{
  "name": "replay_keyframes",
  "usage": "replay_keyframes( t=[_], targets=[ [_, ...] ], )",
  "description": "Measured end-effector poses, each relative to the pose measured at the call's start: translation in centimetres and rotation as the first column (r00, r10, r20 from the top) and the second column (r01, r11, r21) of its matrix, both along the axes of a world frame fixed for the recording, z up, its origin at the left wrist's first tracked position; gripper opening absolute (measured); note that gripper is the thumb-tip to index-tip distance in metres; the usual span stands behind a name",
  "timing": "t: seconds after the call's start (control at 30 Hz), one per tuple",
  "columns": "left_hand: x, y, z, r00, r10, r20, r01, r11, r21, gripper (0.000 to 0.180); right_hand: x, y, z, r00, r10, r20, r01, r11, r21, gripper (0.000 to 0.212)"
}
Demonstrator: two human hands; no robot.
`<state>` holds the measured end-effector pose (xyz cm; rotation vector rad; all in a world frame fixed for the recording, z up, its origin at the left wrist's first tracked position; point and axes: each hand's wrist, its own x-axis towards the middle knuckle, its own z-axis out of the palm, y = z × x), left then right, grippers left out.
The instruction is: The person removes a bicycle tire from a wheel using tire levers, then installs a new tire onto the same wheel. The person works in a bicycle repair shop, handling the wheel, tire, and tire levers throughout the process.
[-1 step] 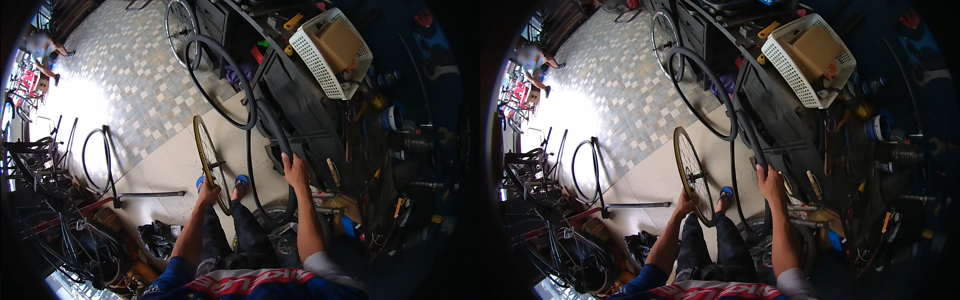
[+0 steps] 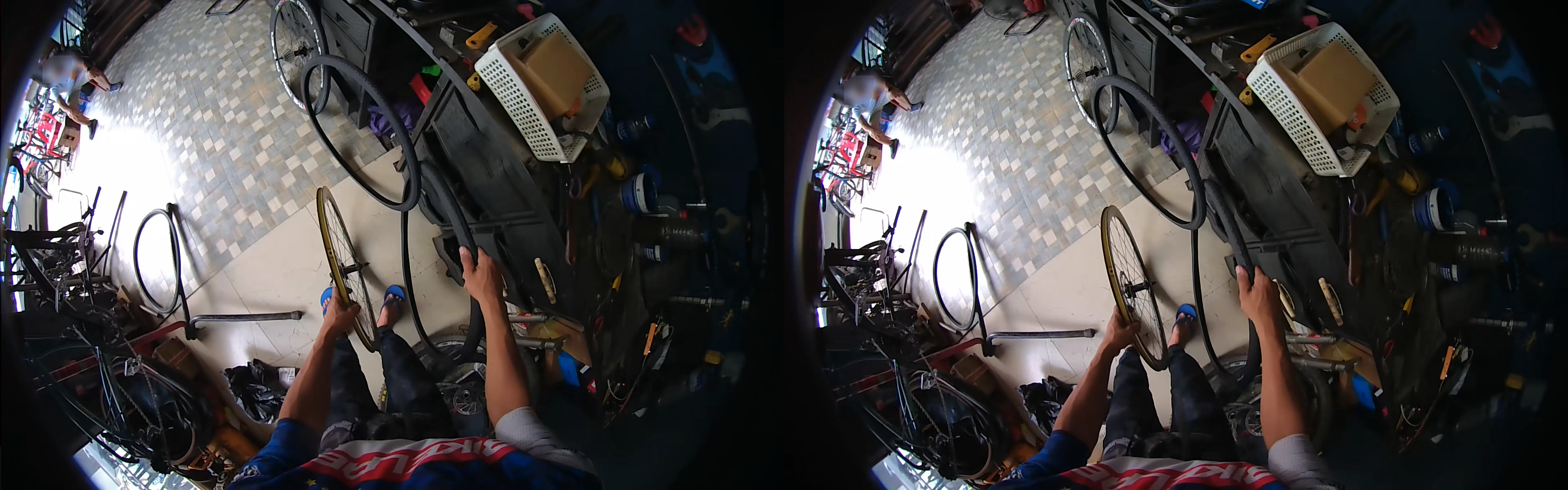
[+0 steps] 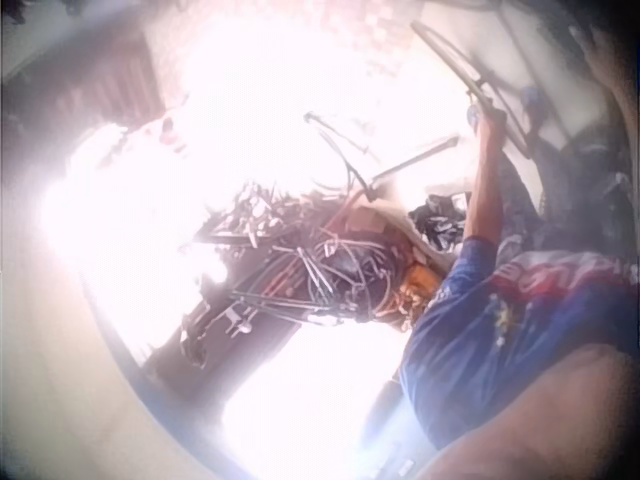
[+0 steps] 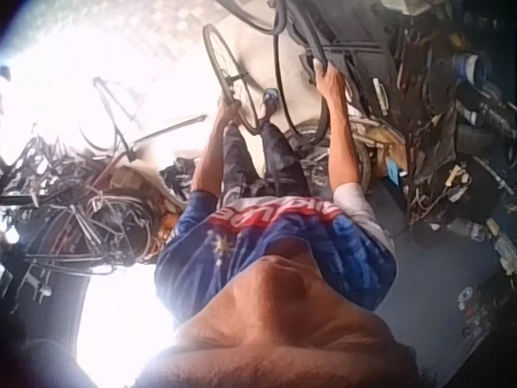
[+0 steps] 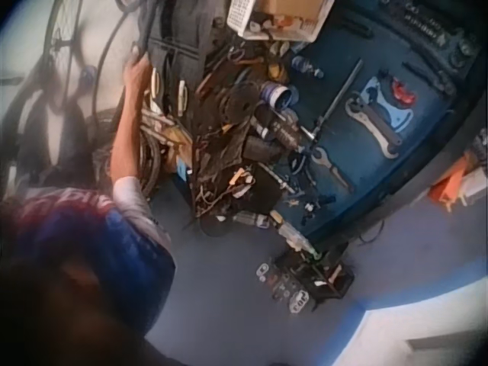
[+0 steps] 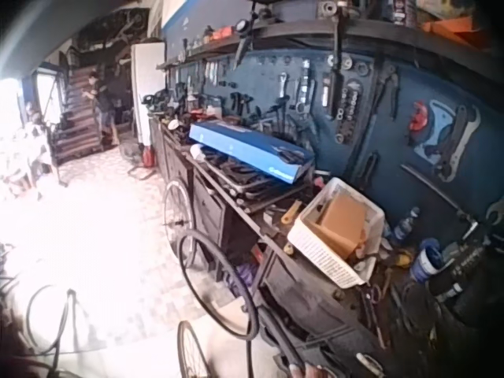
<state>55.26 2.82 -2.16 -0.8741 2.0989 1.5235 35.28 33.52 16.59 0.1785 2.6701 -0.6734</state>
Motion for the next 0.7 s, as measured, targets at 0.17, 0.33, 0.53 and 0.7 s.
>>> replay_keyframes(
  t=[0.17,0.33,0.53,0.7],
  targets=[
    [0.7,-2.0,0.5,0.998,-0.043,-0.046,0.041,0.998,-0.041,0.057,-0.2,0.0,-5.7,0.997,-0.058,0.058,0.062,0.996,-0.058,0.064],
    [-0.8,-3.1,2.2,0.999,-0.037,-0.035,0.039,0.998,0.048,0.056,-1.4,-2.0,-7.9,0.995,-0.093,0.017,0.092,0.994,0.061,0.062],
    [-0.8,-3.5,2.7,0.984,-0.04,-0.175,0.049,0.998,0.044,0.055,-6.1,-5.3,-2.0,0.984,0.176,-0.04,-0.181,0.957,-0.228,0.057],
    [-0.5,-3.2,2.4,0.996,-0.076,-0.043,0.077,0.997,0.019,0.054,-5.8,-7.4,0.6,0.961,0.225,-0.162,-0.228,0.974,0.001,0.061]
  ],
)
